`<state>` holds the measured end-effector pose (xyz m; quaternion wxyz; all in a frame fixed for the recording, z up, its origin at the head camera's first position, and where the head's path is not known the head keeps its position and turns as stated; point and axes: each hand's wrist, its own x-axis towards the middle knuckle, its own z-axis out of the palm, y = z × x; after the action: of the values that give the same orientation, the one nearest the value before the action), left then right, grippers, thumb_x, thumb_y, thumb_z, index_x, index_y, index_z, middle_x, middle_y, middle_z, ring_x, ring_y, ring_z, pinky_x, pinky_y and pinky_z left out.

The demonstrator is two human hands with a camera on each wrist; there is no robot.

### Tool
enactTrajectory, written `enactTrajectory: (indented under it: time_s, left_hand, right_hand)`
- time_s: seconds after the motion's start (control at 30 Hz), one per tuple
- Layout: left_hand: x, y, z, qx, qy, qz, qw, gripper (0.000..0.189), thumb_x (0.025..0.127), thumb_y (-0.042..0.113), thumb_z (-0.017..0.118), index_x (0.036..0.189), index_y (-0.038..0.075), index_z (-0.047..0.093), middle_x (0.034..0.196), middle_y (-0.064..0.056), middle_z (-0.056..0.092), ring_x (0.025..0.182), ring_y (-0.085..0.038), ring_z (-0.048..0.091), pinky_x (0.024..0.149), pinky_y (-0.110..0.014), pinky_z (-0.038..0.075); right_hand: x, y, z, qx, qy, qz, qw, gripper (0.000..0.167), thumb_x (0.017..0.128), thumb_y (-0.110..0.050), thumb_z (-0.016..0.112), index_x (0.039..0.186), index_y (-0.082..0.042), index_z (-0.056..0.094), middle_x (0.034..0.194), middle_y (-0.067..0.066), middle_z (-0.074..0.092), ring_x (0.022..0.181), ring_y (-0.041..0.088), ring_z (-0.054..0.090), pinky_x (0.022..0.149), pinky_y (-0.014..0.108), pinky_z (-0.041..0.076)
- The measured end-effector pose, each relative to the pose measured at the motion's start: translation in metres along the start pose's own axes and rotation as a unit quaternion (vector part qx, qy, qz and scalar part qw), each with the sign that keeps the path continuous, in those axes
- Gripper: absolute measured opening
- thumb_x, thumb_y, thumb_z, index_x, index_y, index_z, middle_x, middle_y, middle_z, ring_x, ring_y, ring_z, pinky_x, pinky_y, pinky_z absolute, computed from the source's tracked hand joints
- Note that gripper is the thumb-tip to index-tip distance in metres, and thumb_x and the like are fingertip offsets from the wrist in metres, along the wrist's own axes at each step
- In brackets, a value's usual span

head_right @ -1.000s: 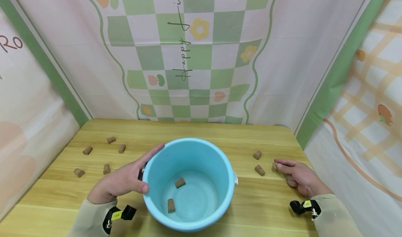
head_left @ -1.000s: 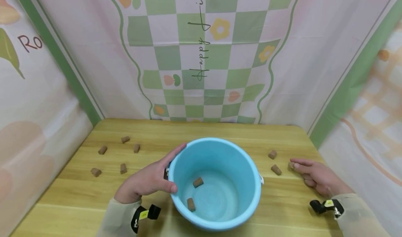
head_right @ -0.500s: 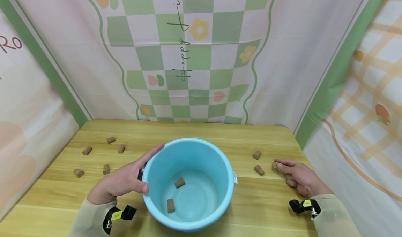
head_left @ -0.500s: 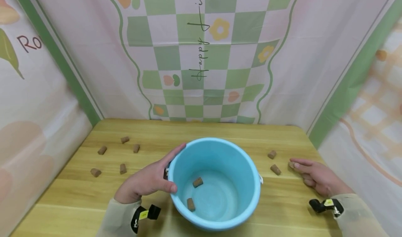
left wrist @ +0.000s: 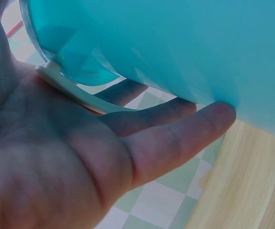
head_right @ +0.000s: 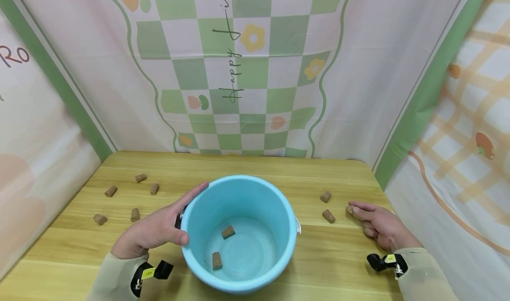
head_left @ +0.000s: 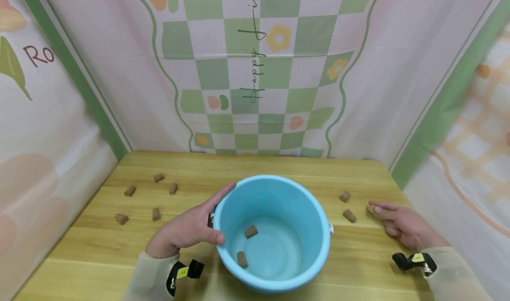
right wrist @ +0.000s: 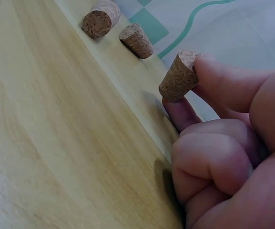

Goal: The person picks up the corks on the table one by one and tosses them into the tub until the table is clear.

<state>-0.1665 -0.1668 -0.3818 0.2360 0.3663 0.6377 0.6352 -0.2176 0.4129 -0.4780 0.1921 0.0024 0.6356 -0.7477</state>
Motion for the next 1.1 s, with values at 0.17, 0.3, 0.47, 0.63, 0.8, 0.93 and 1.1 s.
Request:
enactTrajectory:
  time_s: [0.17,0.3,0.47,0.63,0.8,0.93,1.1]
  left_hand:
    - [0.000,0.000,0.000,0.004,0.002,-0.001,1.0000,0.112,0.083,0.050,0.079,0.161,0.031,0.002,0.156,-0.023,0.025,0.132,-0.049,0.037,0.098,-0.059,0.043]
    - [0.001,0.001,0.000,0.004,0.002,-0.002,1.0000,0.112,0.083,0.050,0.080,0.161,0.031,0.002,0.156,-0.023,0.025,0.132,-0.049,0.037,0.098,-0.061,0.042]
    - [0.002,0.001,-0.001,0.003,0.000,0.002,1.0000,0.112,0.083,0.050,0.079,0.161,0.031,0.002,0.155,-0.024,0.025,0.132,-0.050,0.037,0.098,-0.062,0.042]
    - [0.002,0.000,-0.001,0.001,-0.001,0.003,1.0000,0.112,0.083,0.050,0.080,0.161,0.031,0.002,0.156,-0.023,0.025,0.132,-0.049,0.037,0.098,-0.062,0.041]
    - [0.003,0.000,-0.001,0.006,0.000,0.002,1.0000,0.111,0.083,0.050,0.080,0.161,0.032,0.003,0.156,-0.022,0.025,0.132,-0.049,0.037,0.098,-0.061,0.042]
    - [0.003,0.000,-0.001,0.003,-0.001,0.000,1.0000,0.112,0.082,0.050,0.080,0.161,0.032,0.003,0.156,-0.023,0.025,0.132,-0.049,0.037,0.099,-0.061,0.042]
    - [0.002,-0.001,-0.001,-0.002,-0.002,0.000,1.0000,0.111,0.083,0.049,0.080,0.161,0.032,0.003,0.156,-0.023,0.024,0.132,-0.049,0.036,0.099,-0.061,0.041]
  right_hand:
    - [0.000,0.001,-0.003,0.038,-0.010,-0.006,0.9992,0.028,0.105,-0.008,0.050,0.119,-0.018,0.072,0.114,0.003,0.071,0.051,0.000,0.041,0.045,0.017,0.036]
    - [-0.001,0.001,-0.008,0.091,-0.037,-0.014,0.9950,0.031,0.107,-0.008,0.044,0.123,-0.014,0.070,0.117,0.004,0.070,0.054,0.000,0.041,0.047,0.017,0.035]
    - [-0.003,0.000,-0.014,0.156,-0.105,-0.022,0.9820,0.040,0.110,-0.007,0.030,0.128,-0.010,0.066,0.121,0.007,0.068,0.057,0.002,0.032,0.050,0.018,0.029]
    - [-0.002,-0.002,-0.016,0.188,-0.147,-0.033,0.9705,0.046,0.111,-0.007,0.022,0.130,-0.010,0.064,0.125,0.009,0.066,0.057,0.004,0.026,0.050,0.020,0.024]
    - [-0.002,-0.007,-0.016,0.233,-0.153,-0.041,0.9597,0.044,0.111,-0.010,0.023,0.131,-0.009,0.062,0.127,0.005,0.065,0.059,0.003,0.027,0.051,0.020,0.022]
    - [-0.003,-0.015,-0.011,0.232,-0.161,-0.057,0.9576,0.044,0.111,-0.011,0.022,0.134,-0.010,0.060,0.130,0.002,0.063,0.060,0.004,0.028,0.050,0.020,0.021]
    - [-0.004,-0.029,0.005,0.202,-0.178,-0.079,0.9598,0.045,0.111,-0.009,0.020,0.138,-0.011,0.056,0.135,0.002,0.059,0.059,0.003,0.031,0.049,0.019,0.023]
